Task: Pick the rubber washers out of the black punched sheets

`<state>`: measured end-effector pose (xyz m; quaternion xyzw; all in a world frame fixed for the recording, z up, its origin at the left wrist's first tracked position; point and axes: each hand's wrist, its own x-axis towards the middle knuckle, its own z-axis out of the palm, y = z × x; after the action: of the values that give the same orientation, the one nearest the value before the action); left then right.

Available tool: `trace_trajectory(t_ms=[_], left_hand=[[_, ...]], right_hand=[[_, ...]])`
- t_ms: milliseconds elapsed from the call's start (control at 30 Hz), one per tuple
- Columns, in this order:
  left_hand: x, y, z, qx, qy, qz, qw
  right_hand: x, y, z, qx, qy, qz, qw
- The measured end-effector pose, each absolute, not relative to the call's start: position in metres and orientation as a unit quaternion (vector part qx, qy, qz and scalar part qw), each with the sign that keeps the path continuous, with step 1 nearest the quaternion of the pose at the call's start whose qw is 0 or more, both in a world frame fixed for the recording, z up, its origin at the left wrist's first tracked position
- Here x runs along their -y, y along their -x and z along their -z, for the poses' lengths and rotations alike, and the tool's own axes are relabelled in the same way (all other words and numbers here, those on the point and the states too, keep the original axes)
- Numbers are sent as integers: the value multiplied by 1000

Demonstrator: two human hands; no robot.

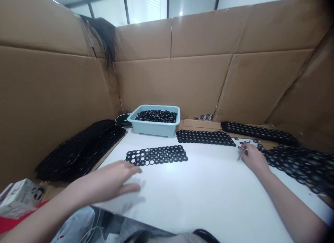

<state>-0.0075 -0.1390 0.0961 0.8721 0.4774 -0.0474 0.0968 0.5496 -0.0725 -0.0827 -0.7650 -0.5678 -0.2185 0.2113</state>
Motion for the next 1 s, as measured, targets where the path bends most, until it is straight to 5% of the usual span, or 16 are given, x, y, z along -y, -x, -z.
trace_trajectory(t_ms=[500,1000], left_hand=[[13,-29,-19,-500,-859,55,89],[0,-23,-3,-508,-850,-23,138]], right_hand=[[66,-551,84,565,768,186,237],[72,-544,78,534,789,204,225]])
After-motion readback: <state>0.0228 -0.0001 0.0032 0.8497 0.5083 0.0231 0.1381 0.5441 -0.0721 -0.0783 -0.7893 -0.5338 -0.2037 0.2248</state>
